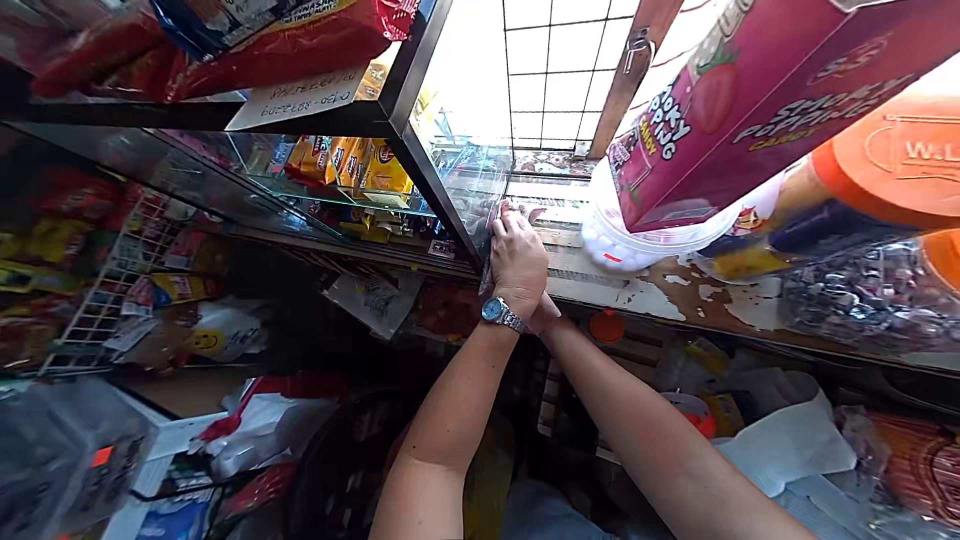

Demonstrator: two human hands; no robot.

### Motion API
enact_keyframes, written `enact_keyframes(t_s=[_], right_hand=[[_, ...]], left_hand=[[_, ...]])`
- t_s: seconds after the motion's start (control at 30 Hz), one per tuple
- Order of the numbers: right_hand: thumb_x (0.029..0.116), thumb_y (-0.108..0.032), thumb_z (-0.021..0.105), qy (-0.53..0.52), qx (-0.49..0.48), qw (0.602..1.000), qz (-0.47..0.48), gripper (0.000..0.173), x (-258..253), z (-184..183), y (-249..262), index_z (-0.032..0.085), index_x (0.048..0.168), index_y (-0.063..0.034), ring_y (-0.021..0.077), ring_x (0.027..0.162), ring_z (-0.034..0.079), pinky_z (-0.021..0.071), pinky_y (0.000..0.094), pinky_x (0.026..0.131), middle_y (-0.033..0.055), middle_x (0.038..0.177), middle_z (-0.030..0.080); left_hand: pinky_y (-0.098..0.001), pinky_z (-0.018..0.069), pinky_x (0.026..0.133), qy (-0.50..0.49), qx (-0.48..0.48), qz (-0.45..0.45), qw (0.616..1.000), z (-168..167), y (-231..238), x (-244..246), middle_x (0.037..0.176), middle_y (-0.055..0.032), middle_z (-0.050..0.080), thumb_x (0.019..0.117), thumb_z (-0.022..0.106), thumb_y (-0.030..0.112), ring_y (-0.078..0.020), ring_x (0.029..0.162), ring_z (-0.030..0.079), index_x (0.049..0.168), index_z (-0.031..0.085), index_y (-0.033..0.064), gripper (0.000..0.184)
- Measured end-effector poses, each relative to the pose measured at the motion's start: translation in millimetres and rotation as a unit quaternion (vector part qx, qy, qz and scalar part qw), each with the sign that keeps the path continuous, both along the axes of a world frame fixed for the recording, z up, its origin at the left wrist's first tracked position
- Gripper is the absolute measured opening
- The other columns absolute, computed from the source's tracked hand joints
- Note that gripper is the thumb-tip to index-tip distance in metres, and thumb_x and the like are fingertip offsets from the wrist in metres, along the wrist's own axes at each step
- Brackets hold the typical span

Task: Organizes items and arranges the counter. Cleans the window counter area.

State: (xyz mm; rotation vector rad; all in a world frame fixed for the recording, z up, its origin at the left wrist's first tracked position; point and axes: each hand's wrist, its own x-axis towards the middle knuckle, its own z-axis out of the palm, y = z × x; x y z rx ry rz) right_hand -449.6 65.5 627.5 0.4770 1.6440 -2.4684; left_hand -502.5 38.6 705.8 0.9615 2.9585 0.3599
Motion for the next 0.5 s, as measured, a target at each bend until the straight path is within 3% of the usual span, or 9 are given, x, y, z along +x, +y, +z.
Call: enact_keyframes(t_s=[0.03,0.07,0.13,0.17,0.2,0.27,0.33,0.37,0.5], right_hand=[[0.1106,-0.007,0.03,0.008,-0.157,0.987,-0.023,0.034,-1,-6,0,0.053,0.133,0.0039,0.017,0.106,0.063,0.0532,0.0309,0.094,0.0163,0.118,0.064],[0.1117,-0.019,0.028,0.012,-0.295,0.954,-0.051,0.037,-2,-19,-2,0.056,0.129,-0.0019,0.0196,0.102,0.067,0.0576,0.0358,0.091,0.014,0.112,0.068],[0.1113,-0.024,0.026,-0.019,-0.421,0.902,-0.092,0.039,0,-25,-6,0.063,0.105,-0.0106,0.0147,0.08,0.071,0.0609,0.0319,0.073,0.0062,0.087,0.072],[0.1115,-0.027,0.024,-0.021,-0.45,0.887,-0.1,0.044,3,-23,-7,0.064,0.1,-0.0121,0.0136,0.076,0.071,0.0609,0.0309,0.07,0.005,0.082,0.072],[0.1116,-0.029,0.021,-0.015,-0.464,0.88,-0.103,0.048,4,-22,-8,0.065,0.097,-0.0131,0.013,0.075,0.071,0.0609,0.0304,0.069,0.0044,0.081,0.072],[0.1111,-0.028,0.022,0.009,-0.449,0.888,-0.098,0.048,6,-18,-8,0.066,0.097,-0.0158,0.0104,0.077,0.071,0.0605,0.0289,0.071,0.002,0.082,0.072],[0.1106,-0.024,0.029,0.029,-0.385,0.921,-0.059,0.038,4,-21,-3,0.065,0.1,-0.0178,0.0075,0.08,0.07,0.0594,0.0267,0.075,-0.0009,0.086,0.072],[0.1094,-0.021,0.034,0.034,-0.344,0.938,-0.026,0.032,2,-25,0,0.065,0.101,-0.0178,0.0065,0.081,0.069,0.0589,0.0259,0.075,-0.0017,0.086,0.072],[0.1104,-0.026,0.034,0.009,-0.332,0.943,-0.015,0.032,-4,-25,1,0.064,0.104,-0.017,0.008,0.082,0.069,0.0594,0.0269,0.074,-0.0002,0.089,0.071]], left_hand=[[-0.0532,0.05,0.102,0.015,0.029,-0.013,0.999,9,6,-4,0.147,-0.0311,0.046,0.0975,0.053,-0.003,-0.0473,0.132,0.049,0.139,0.05,-0.0119,0.042],[-0.0531,0.0497,0.101,0.039,0.06,-0.028,0.997,17,15,-10,0.147,-0.0293,0.047,0.0973,0.052,-0.004,-0.0462,0.131,0.05,0.139,0.05,-0.0107,0.042],[-0.0471,0.0527,0.096,0.113,0.124,-0.048,0.985,14,48,-39,0.136,-0.0201,0.06,0.0949,0.054,-0.005,-0.039,0.123,0.058,0.131,0.064,-0.0025,0.037],[-0.0457,0.0538,0.095,0.135,0.132,-0.056,0.98,6,65,-58,0.133,-0.0155,0.065,0.0943,0.056,-0.004,-0.0365,0.122,0.06,0.127,0.069,0.004,0.036],[-0.0458,0.053,0.097,0.123,0.117,-0.059,0.984,-2,77,-73,0.135,-0.0125,0.065,0.0961,0.055,-0.003,-0.0357,0.126,0.059,0.127,0.071,0.0091,0.036],[-0.0469,0.0438,0.111,0.053,0.058,-0.051,0.996,-19,85,-93,0.147,-0.0109,0.058,0.1025,0.05,0.004,-0.0342,0.14,0.049,0.133,0.066,0.0075,0.035],[-0.0453,0.0304,0.122,-0.007,-0.002,-0.043,0.999,-31,81,-94,0.164,-0.011,0.038,0.1073,0.041,0.017,-0.0319,0.153,0.03,0.153,0.046,0.0044,0.048],[-0.045,0.0293,0.123,-0.016,-0.014,-0.044,0.999,-35,74,-89,0.167,-0.011,0.03,0.1068,0.039,0.02,-0.0313,0.155,0.026,0.157,0.038,0.0034,0.053],[-0.041,0.0344,0.121,0.005,0.042,-0.042,0.998,-47,36,-62,0.162,-0.0114,0.04,0.1013,0.045,0.005,-0.0282,0.151,0.036,0.149,0.051,0.0028,0.048]])
